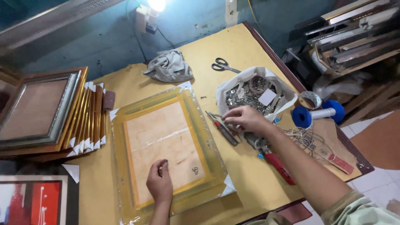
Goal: The person is finishing the assembly of a picture frame by inserting and securing metal clips into the back of the frame to hold the artwork and backing in place.
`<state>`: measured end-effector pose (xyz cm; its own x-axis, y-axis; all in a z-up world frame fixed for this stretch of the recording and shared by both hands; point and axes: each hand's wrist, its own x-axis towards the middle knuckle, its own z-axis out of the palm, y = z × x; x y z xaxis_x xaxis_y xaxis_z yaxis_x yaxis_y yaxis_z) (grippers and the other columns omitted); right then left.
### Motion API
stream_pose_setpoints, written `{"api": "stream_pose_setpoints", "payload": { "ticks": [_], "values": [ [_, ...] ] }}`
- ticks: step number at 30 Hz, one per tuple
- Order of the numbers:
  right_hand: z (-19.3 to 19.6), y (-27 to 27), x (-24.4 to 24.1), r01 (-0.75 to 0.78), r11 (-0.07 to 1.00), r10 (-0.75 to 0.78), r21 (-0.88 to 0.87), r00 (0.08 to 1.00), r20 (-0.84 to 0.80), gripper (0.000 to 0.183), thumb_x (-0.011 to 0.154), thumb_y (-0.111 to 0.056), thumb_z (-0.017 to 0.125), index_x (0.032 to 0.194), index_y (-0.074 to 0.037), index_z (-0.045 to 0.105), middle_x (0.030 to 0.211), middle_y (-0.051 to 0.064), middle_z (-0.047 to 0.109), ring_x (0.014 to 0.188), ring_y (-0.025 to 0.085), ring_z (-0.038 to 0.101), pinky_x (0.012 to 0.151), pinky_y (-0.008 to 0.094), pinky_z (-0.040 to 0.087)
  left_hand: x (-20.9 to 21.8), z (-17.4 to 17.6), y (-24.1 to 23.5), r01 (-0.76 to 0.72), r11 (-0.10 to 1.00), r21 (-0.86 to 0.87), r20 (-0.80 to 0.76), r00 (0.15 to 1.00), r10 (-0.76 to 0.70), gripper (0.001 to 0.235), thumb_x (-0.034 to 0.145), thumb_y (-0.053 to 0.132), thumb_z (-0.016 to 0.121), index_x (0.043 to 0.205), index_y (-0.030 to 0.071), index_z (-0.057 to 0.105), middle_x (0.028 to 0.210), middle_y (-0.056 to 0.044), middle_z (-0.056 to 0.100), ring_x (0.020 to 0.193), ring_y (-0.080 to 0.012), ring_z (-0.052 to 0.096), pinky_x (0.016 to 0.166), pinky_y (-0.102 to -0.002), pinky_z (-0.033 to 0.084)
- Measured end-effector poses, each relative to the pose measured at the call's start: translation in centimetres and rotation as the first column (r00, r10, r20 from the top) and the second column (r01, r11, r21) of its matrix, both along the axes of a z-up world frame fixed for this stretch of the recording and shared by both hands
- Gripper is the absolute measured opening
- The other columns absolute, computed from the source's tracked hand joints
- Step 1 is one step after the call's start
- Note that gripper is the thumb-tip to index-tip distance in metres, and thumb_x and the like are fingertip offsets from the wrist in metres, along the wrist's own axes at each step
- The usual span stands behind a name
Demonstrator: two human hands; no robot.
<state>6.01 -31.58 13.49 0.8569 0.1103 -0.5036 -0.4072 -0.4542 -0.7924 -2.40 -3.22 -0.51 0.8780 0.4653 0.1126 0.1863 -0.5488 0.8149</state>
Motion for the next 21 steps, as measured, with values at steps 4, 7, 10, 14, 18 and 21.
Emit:
{"api": "stream_pose_setpoints", "payload": {
  "ticks": [4,7,10,14,18,21],
  "values": [
    [-4.2,6.6,-2.1,-0.056,0.976,0.039,0.212,0.995,0.087,0.021,0.076,-0.013,0.060,0.094,-0.006,0.069,0.081,0.005,0.069,0.065,0.007,0.054,0.047,0.019,0.042,-0.2,-1.1,1.0,0.029,0.999,0.024,0.055,0.998,-0.030,0.009,0.081,0.019,0.057,0.085,0.013,0.062,0.078,0.002,0.063,0.065,-0.0126,0.053,0.062,-0.028,0.043],
    [-7.7,11.1,-3.2,-0.031,0.883,0.018,0.467,0.999,0.033,0.029,0.075,-0.009,0.063,0.104,-0.004,0.061,0.078,0.009,0.066,0.059,0.009,0.052,0.045,0.017,0.050,-0.4,-1.1,1.0,0.066,0.997,0.049,0.079,0.994,-0.069,0.011,0.083,0.025,0.057,0.088,0.016,0.059,0.080,-0.003,0.062,0.078,-0.0238,0.060,0.072,-0.034,0.047],
    [-10.6,14.7,-3.6,0.000,0.844,-0.029,0.536,0.998,0.047,0.024,0.076,-0.009,0.064,0.099,-0.003,0.062,0.077,0.010,0.066,0.057,0.009,0.055,0.044,0.018,0.051,-0.5,-0.5,1.3,0.095,0.995,0.041,0.037,0.995,-0.096,0.011,0.085,0.029,0.053,0.089,0.019,0.056,0.078,-0.001,0.063,0.079,-0.0248,0.060,0.073,-0.037,0.046],
    [-12.7,16.5,-4.3,0.069,0.844,-0.146,0.532,0.984,0.103,0.019,0.078,-0.004,0.060,0.097,-0.003,0.063,0.062,0.011,0.059,0.041,0.014,0.055,0.027,0.017,0.038,-0.5,-1.2,1.8,0.127,0.984,0.121,0.165,0.975,-0.146,0.010,0.069,0.020,0.068,0.075,0.022,0.060,0.064,0.003,0.060,0.067,-0.0184,0.060,0.066,-0.030,0.048],
    [-13.9,16.3,-4.9,0.057,0.891,-0.167,0.450,0.964,0.207,0.016,0.076,-0.003,0.063,0.091,-0.005,0.066,0.058,0.013,0.057,0.040,0.018,0.058,0.026,0.020,0.041,-0.4,-1.2,1.8,0.145,0.987,0.075,0.171,0.973,-0.156,0.011,0.068,0.020,0.070,0.074,0.025,0.061,0.068,0.006,0.064,0.066,-0.0146,0.061,0.064,-0.028,0.048],
    [-12.8,16.8,-5.9,0.051,0.902,-0.210,0.428,0.919,0.333,0.015,0.072,0.000,0.064,0.086,-0.003,0.067,0.055,0.011,0.055,0.039,0.017,0.056,0.034,0.023,0.045,-0.9,0.1,1.6,0.104,0.994,-0.042,0.075,0.992,-0.100,0.018,0.069,0.021,0.068,0.082,0.022,0.057,0.074,0.004,0.068,0.069,-0.0160,0.064,0.064,-0.032,0.048]
  ]
}}
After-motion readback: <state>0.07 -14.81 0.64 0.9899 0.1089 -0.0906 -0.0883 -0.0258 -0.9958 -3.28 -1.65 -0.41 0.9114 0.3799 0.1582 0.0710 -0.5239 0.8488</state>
